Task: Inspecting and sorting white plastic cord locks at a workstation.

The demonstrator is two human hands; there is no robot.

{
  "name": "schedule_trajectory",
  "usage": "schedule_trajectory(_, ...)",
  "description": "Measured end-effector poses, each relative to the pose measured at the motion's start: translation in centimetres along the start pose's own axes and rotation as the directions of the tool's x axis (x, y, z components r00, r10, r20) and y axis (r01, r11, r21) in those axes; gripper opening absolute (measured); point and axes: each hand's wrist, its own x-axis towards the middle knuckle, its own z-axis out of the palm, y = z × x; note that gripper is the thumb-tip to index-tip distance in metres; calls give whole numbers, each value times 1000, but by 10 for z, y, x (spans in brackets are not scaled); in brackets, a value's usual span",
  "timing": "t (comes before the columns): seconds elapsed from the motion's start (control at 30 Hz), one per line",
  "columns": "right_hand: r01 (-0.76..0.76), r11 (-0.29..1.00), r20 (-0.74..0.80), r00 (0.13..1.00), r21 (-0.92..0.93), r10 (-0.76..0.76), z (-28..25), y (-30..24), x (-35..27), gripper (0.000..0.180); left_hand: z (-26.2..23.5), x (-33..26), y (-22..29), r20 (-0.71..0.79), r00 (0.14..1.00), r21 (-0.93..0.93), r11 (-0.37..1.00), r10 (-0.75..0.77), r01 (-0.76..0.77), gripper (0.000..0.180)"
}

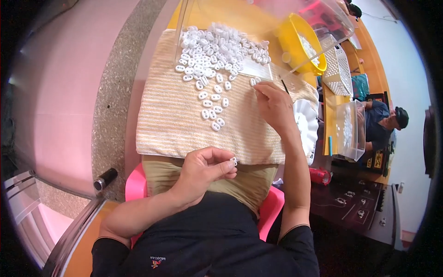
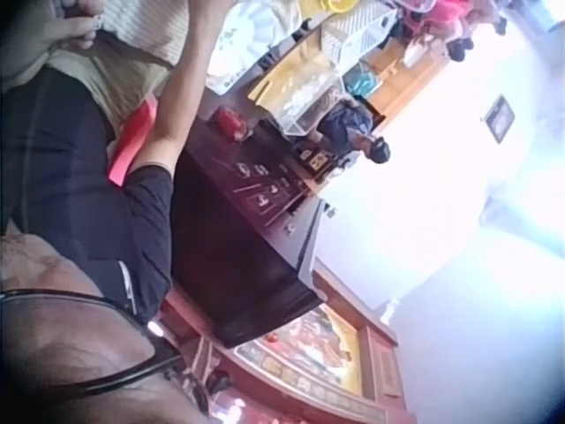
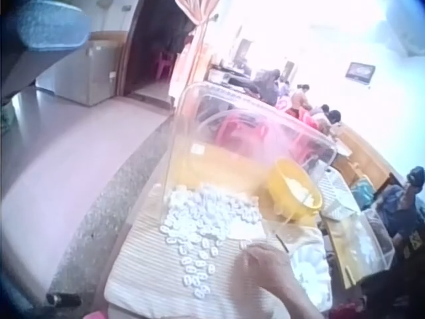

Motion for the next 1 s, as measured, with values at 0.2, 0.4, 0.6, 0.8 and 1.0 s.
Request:
schedule_trajectory(0.2, -289, 937, 69, 957, 195, 281, -10, 5, -1, 16, 0, 0, 0, -13, 1000, 1, 1000, -18, 18, 13)
schedule_trajectory(0.4, -214, 962, 48, 977, 170, 209, 2, 15, 5, 16, -1, 1, -3, -7, 1000, -21, 999, -24, 24, 13)
schedule_trajectory(0.6, -151, 987, 114, 983, 46, 145, 5, -1, 11, 17, -3, 1, -3, -18, 999, -16, 999, -32, 32, 14)
schedule_trajectory(0.8, -283, 935, 141, 956, 214, 257, 5, 1, 8, 18, -1, 0, -2, -4, 1000, -19, 999, -25, 25, 13)
schedule_trajectory(1.0, -234, 967, 46, 972, 100, 230, 14, -1, 15, 16, 0, 0, -3, -8, 1000, -23, 1000, -19, 19, 12)
